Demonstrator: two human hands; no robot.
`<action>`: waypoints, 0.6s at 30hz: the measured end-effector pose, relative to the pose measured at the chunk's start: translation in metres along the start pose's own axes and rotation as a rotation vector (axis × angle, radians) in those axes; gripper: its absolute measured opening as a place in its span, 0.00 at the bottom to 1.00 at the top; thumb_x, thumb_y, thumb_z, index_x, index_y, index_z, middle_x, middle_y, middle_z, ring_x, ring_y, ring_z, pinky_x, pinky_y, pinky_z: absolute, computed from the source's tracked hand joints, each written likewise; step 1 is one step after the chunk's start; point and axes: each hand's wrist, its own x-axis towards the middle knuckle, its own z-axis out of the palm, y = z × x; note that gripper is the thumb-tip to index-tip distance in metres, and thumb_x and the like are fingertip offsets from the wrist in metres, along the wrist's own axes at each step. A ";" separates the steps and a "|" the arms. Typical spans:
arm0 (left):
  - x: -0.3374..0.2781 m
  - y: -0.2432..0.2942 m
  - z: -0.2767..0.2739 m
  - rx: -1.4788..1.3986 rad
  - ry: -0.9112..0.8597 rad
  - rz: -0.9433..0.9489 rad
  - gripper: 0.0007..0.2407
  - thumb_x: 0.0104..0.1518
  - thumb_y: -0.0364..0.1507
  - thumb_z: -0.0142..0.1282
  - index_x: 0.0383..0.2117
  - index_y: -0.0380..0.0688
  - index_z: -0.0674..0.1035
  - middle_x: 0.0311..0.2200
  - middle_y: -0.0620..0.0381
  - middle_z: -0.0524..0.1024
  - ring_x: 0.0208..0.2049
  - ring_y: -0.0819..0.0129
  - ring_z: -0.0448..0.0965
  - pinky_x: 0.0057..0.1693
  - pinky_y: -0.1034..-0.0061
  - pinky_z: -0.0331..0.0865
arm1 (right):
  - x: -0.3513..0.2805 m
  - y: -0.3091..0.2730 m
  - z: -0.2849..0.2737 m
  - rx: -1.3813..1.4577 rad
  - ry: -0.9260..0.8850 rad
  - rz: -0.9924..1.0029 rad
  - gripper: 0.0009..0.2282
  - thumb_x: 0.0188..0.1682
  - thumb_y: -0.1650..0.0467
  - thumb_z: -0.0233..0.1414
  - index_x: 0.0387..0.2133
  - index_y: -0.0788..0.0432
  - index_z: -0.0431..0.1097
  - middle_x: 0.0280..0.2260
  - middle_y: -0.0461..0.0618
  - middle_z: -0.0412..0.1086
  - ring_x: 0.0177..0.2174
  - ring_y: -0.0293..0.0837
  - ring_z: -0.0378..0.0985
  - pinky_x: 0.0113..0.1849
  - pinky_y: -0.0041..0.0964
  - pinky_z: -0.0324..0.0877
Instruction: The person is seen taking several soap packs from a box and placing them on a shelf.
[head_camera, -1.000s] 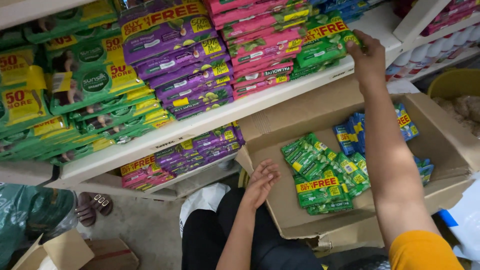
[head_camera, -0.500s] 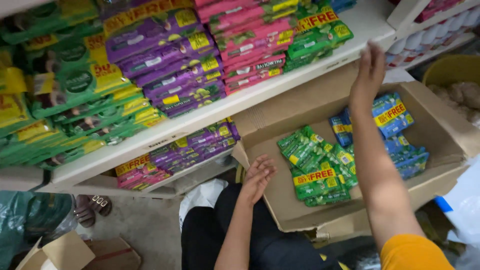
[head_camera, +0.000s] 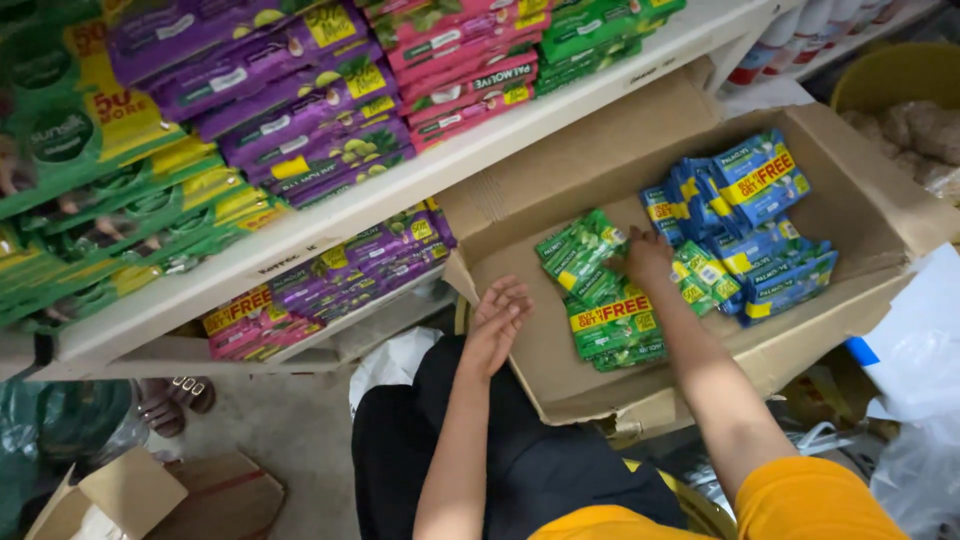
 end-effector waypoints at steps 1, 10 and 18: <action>0.000 0.003 0.003 -0.003 0.009 0.004 0.21 0.60 0.19 0.56 0.61 0.39 0.67 0.53 0.50 0.74 0.52 0.61 0.78 0.61 0.66 0.72 | -0.001 -0.007 -0.002 -0.052 -0.001 0.003 0.39 0.31 0.53 0.69 0.55 0.60 0.67 0.48 0.65 0.70 0.48 0.66 0.71 0.47 0.59 0.68; -0.001 0.009 0.020 0.046 -0.008 0.016 0.24 0.58 0.16 0.54 0.63 0.39 0.64 0.58 0.48 0.70 0.60 0.57 0.72 0.67 0.61 0.66 | 0.019 0.036 0.105 0.149 0.040 -0.071 0.25 0.34 0.62 0.66 0.47 0.54 0.73 0.47 0.61 0.70 0.49 0.60 0.73 0.54 0.51 0.70; 0.001 0.005 0.016 0.042 -0.036 0.033 0.24 0.60 0.17 0.52 0.64 0.39 0.64 0.62 0.47 0.67 0.66 0.56 0.65 0.70 0.60 0.61 | -0.015 -0.037 0.048 0.190 -0.116 -0.081 0.38 0.30 0.55 0.71 0.52 0.62 0.68 0.49 0.67 0.68 0.47 0.65 0.72 0.48 0.56 0.69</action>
